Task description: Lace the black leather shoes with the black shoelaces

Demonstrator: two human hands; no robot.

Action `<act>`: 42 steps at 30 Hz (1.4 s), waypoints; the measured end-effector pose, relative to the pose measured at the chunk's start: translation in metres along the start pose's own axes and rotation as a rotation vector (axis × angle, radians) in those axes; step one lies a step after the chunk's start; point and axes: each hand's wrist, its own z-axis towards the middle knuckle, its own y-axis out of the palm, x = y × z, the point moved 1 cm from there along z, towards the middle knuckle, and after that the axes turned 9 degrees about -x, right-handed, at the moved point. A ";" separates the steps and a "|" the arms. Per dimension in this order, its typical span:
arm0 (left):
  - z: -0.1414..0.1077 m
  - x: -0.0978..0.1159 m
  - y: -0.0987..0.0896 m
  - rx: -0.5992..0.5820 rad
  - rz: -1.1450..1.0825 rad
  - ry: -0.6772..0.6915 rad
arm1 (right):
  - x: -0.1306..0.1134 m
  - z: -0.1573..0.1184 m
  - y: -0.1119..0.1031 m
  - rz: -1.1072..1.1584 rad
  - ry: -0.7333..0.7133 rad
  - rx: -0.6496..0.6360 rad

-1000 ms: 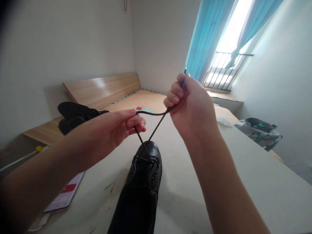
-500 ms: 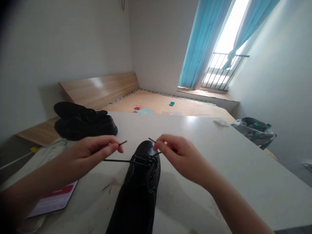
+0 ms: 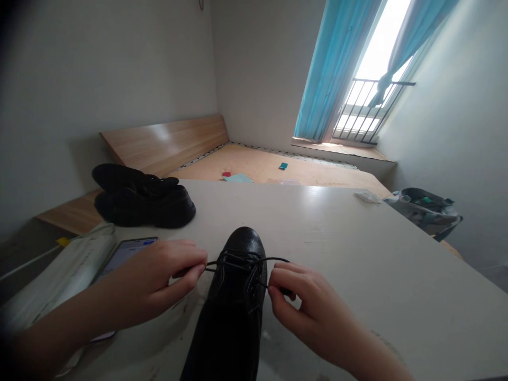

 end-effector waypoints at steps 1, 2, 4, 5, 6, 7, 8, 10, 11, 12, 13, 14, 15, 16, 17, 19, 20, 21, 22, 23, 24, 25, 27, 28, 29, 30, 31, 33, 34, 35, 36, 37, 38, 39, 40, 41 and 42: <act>0.000 -0.001 0.001 0.011 0.005 0.004 | 0.001 0.000 0.000 0.006 0.001 -0.010; 0.000 -0.002 0.003 0.013 0.008 0.008 | 0.001 0.000 0.001 0.010 0.002 -0.016; 0.001 -0.002 0.004 0.005 0.010 0.019 | 0.002 0.002 0.002 0.019 -0.010 -0.014; 0.001 -0.002 0.005 -0.002 0.011 0.022 | 0.002 0.003 0.003 0.022 -0.018 -0.009; 0.002 -0.001 0.006 -0.007 0.012 0.021 | 0.002 0.004 0.003 0.020 -0.028 0.000; 0.003 -0.001 0.007 -0.011 0.014 0.019 | 0.002 0.004 0.004 0.009 -0.033 0.013; 0.004 0.000 0.008 -0.011 0.018 0.018 | 0.002 0.005 0.004 -0.011 -0.029 0.030; 0.005 0.001 0.010 -0.005 0.027 0.028 | 0.003 0.004 0.003 -0.078 -0.019 0.093; 0.006 0.002 0.012 0.005 0.034 0.037 | 0.002 0.003 0.003 -0.123 -0.021 0.138; 0.006 0.002 0.013 0.026 0.049 0.043 | 0.002 0.002 0.003 -0.176 -0.027 0.192; 0.006 0.003 0.014 0.056 0.073 0.044 | 0.001 0.001 0.004 -0.233 -0.036 0.252; 0.006 0.003 0.015 0.093 0.106 0.041 | -0.001 0.000 0.005 -0.292 -0.050 0.318; 0.006 0.004 0.016 0.139 0.143 0.037 | -0.004 -0.002 0.007 -0.347 -0.059 0.383; 0.005 0.005 0.016 0.192 0.177 0.034 | -0.007 -0.002 0.009 -0.394 -0.061 0.443; 0.004 0.005 0.016 0.241 0.200 0.035 | -0.010 -0.003 0.012 -0.430 -0.061 0.495; 0.002 0.006 0.016 0.318 0.191 0.039 | -0.015 -0.003 0.017 -0.459 -0.067 0.562; 0.001 0.007 0.015 0.341 0.165 0.037 | -0.016 -0.003 0.020 -0.458 -0.074 0.584; 0.001 0.007 0.015 0.350 0.132 0.031 | -0.017 -0.004 0.022 -0.456 -0.088 0.600; 0.000 0.007 0.015 0.351 0.101 0.026 | -0.017 -0.005 0.025 -0.458 -0.108 0.611; -0.001 0.007 0.014 0.348 0.077 0.021 | -0.017 -0.006 0.027 -0.472 -0.130 0.617; -0.001 0.007 0.015 0.345 0.062 0.021 | -0.016 -0.008 0.029 -0.500 -0.151 0.614; -0.001 0.008 0.016 0.339 0.059 0.025 | -0.016 -0.011 0.031 -0.547 -0.167 0.598; -0.001 0.011 0.019 0.340 0.088 0.037 | -0.018 -0.016 0.035 -0.660 -0.162 0.539; -0.001 0.014 0.021 0.349 0.119 0.047 | -0.020 -0.019 0.036 -0.705 -0.143 0.501; -0.001 0.017 0.023 0.366 0.157 0.057 | -0.023 -0.020 0.037 -0.735 -0.121 0.463; -0.001 0.020 0.025 0.391 0.194 0.066 | -0.026 -0.021 0.037 -0.746 -0.099 0.428; -0.001 0.023 0.027 0.418 0.224 0.068 | -0.030 -0.021 0.037 -0.744 -0.081 0.403; -0.002 0.029 0.030 0.454 0.258 0.046 | -0.037 -0.018 0.035 -0.732 -0.052 0.384; -0.003 0.031 0.032 0.462 0.265 0.025 | -0.041 -0.016 0.034 -0.734 -0.036 0.385; -0.004 0.033 0.033 0.465 0.267 0.001 | -0.043 -0.012 0.032 -0.739 -0.022 0.387; -0.005 0.035 0.033 0.465 0.265 -0.018 | -0.045 -0.009 0.031 -0.744 -0.012 0.391; -0.005 0.036 0.033 0.467 0.262 -0.030 | -0.047 -0.006 0.029 -0.745 -0.007 0.389; -0.006 0.037 0.033 0.471 0.258 -0.038 | -0.048 -0.004 0.028 -0.744 -0.007 0.381; -0.006 0.037 0.033 0.470 0.254 -0.037 | -0.049 -0.002 0.026 -0.741 -0.008 0.374; -0.006 0.037 0.032 0.461 0.255 -0.033 | -0.049 -0.001 0.025 -0.739 -0.008 0.367; -0.006 0.037 0.031 0.444 0.263 -0.028 | -0.050 0.000 0.024 -0.738 -0.004 0.360; -0.005 0.036 0.030 0.421 0.276 -0.024 | -0.051 0.000 0.022 -0.734 0.005 0.352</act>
